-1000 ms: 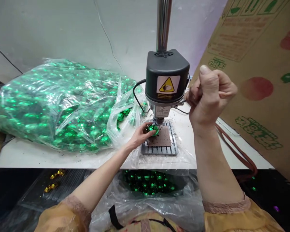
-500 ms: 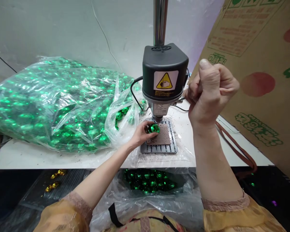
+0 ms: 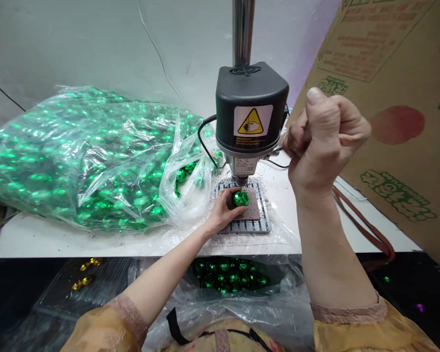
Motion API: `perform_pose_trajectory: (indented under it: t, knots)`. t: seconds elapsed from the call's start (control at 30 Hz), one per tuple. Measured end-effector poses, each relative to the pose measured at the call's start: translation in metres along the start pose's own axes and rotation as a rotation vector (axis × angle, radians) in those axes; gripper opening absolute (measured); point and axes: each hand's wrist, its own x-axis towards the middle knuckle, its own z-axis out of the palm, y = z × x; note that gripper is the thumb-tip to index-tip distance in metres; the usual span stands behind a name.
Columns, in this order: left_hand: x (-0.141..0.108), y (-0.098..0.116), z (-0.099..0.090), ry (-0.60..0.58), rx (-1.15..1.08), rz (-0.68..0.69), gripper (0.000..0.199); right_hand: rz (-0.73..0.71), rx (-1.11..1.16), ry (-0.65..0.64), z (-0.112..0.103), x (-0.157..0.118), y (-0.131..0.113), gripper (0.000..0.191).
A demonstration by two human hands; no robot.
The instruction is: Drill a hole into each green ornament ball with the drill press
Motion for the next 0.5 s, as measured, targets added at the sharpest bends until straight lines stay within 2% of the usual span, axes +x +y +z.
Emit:
perform_pose_trajectory:
  t: [0.23,0.5]
  knots:
    - [-0.001,0.004,0.000,-0.001,0.022,0.012,0.059,-0.138,-0.079,0.045,-0.007,-0.019,0.003,0.056]
    - [-0.003,0.004,0.000,-0.001,0.008,0.003,0.057,-0.299,0.025,0.030,-0.008,-0.035,0.006,0.046]
